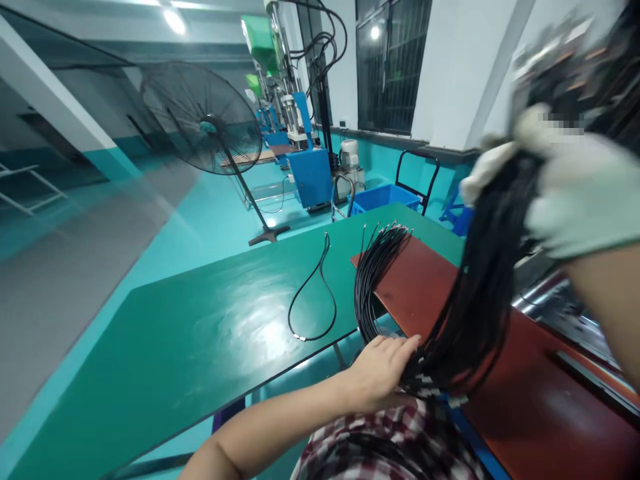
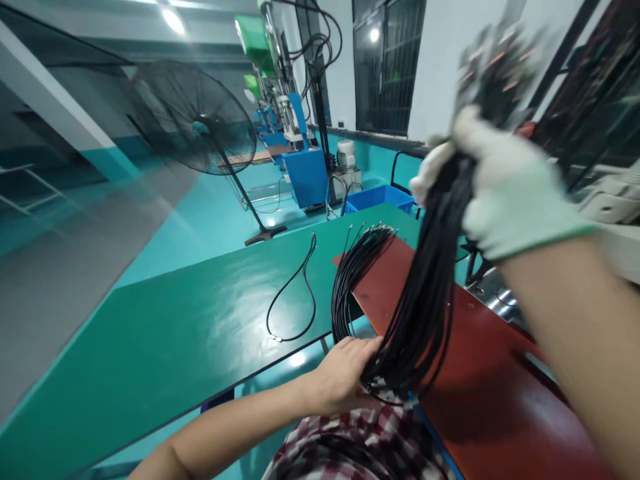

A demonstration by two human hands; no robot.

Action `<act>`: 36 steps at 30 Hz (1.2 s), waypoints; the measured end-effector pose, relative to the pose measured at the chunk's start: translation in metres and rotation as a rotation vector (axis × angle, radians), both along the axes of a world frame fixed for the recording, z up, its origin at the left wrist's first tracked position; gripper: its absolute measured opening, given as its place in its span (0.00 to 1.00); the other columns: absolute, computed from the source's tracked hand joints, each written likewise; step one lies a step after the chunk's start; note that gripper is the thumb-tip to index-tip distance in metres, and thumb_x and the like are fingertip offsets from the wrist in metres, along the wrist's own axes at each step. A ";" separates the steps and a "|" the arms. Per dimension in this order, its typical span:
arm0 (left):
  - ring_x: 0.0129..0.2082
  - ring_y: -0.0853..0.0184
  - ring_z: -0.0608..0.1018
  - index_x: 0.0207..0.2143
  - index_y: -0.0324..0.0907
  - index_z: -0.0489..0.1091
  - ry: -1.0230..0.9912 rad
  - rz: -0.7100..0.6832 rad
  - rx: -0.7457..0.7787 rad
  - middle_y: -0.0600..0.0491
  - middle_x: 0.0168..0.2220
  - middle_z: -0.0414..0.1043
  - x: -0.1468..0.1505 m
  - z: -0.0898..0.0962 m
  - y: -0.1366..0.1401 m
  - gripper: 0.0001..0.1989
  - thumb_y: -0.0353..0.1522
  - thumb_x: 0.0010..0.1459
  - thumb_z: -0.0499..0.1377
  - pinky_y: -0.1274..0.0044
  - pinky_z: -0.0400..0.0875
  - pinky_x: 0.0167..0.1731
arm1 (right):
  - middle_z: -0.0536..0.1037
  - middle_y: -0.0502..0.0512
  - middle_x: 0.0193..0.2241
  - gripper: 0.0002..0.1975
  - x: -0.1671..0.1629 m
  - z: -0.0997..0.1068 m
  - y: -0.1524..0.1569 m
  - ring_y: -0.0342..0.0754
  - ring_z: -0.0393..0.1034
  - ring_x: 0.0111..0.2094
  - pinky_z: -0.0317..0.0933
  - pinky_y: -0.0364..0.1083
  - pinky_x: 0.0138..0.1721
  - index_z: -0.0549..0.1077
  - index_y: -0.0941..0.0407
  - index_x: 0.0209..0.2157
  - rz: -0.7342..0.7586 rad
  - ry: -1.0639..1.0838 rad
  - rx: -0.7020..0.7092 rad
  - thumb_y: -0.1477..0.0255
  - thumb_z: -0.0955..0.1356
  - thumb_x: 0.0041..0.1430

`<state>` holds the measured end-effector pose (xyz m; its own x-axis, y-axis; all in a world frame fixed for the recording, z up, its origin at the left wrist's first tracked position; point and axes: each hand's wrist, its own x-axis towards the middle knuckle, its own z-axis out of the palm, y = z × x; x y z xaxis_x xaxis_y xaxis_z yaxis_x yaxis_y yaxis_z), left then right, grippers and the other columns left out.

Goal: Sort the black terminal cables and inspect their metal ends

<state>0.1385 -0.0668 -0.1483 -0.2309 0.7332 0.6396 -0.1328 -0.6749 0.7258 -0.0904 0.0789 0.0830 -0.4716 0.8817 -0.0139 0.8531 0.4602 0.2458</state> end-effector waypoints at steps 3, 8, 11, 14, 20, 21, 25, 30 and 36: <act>0.49 0.52 0.73 0.66 0.32 0.38 0.171 0.025 -0.060 0.37 0.52 0.69 0.022 0.012 0.010 0.42 0.39 0.59 0.58 0.64 0.68 0.47 | 0.78 0.57 0.35 0.20 0.017 -0.032 0.016 0.43 0.74 0.34 0.69 0.47 0.39 0.70 0.60 0.39 -0.261 0.070 -0.245 0.62 0.55 0.71; 0.41 0.53 0.76 0.63 0.33 0.52 0.246 0.028 -0.112 0.41 0.44 0.73 0.032 0.020 0.013 0.34 0.36 0.57 0.59 0.63 0.70 0.41 | 0.78 0.71 0.41 0.22 0.100 -0.048 0.057 0.65 0.71 0.49 0.62 0.60 0.52 0.74 0.65 0.40 -0.365 -0.200 0.008 0.64 0.75 0.49; 0.43 0.53 0.75 0.62 0.36 0.54 0.137 0.025 -0.058 0.41 0.46 0.73 0.015 0.011 0.002 0.36 0.41 0.56 0.61 0.62 0.70 0.43 | 0.71 0.74 0.53 0.30 0.137 -0.017 0.061 0.68 0.62 0.58 0.51 0.61 0.60 0.71 0.66 0.50 -0.362 -0.331 0.119 0.61 0.74 0.50; 0.53 0.53 0.71 0.60 0.43 0.56 -0.211 0.004 0.000 0.41 0.54 0.67 -0.009 -0.019 -0.001 0.42 0.51 0.49 0.64 0.62 0.66 0.52 | 0.67 0.67 0.59 0.29 0.162 0.025 0.034 0.57 0.61 0.60 0.51 0.52 0.62 0.64 0.62 0.59 -0.248 -0.418 0.109 0.60 0.65 0.61; 0.49 0.55 0.74 0.55 0.40 0.59 -1.005 -0.170 -0.770 0.41 0.50 0.68 -0.021 -0.081 0.056 0.36 0.48 0.49 0.65 0.65 0.70 0.46 | 0.69 0.67 0.57 0.37 0.209 0.036 -0.069 0.60 0.65 0.56 0.57 0.57 0.58 0.60 0.59 0.62 -0.460 -0.528 0.134 0.50 0.63 0.58; 0.44 0.56 0.76 0.52 0.38 0.61 -1.111 -0.351 -0.834 0.42 0.46 0.71 -0.018 -0.081 0.067 0.36 0.49 0.47 0.66 0.67 0.72 0.41 | 0.67 0.67 0.58 0.41 0.215 0.023 -0.079 0.63 0.63 0.57 0.56 0.60 0.58 0.59 0.59 0.63 -0.463 -0.560 0.158 0.49 0.65 0.55; 0.22 0.67 0.75 0.35 0.35 0.66 -1.323 -0.944 -0.749 0.50 0.26 0.72 -0.013 -0.059 0.084 0.21 0.40 0.46 0.68 0.75 0.72 0.24 | 0.60 0.68 0.62 0.49 0.231 -0.031 -0.084 0.69 0.55 0.60 0.54 0.62 0.57 0.54 0.58 0.66 -0.385 -0.587 0.254 0.55 0.72 0.46; 0.14 0.72 0.68 0.26 0.40 0.60 -1.300 -0.842 -0.607 0.59 0.16 0.63 -0.057 -0.020 0.071 0.17 0.33 0.44 0.67 0.81 0.63 0.14 | 0.64 0.66 0.58 0.45 0.226 -0.030 -0.054 0.66 0.59 0.58 0.57 0.60 0.56 0.53 0.56 0.66 -0.412 -0.443 0.208 0.76 0.67 0.44; 0.15 0.74 0.68 0.24 0.41 0.58 -1.136 -0.809 -0.401 0.60 0.16 0.61 -0.088 0.008 0.076 0.18 0.37 0.45 0.66 0.83 0.60 0.14 | 0.65 0.61 0.59 0.41 0.219 0.001 -0.054 0.59 0.62 0.58 0.56 0.56 0.59 0.55 0.56 0.64 -0.361 -0.255 0.210 0.74 0.67 0.47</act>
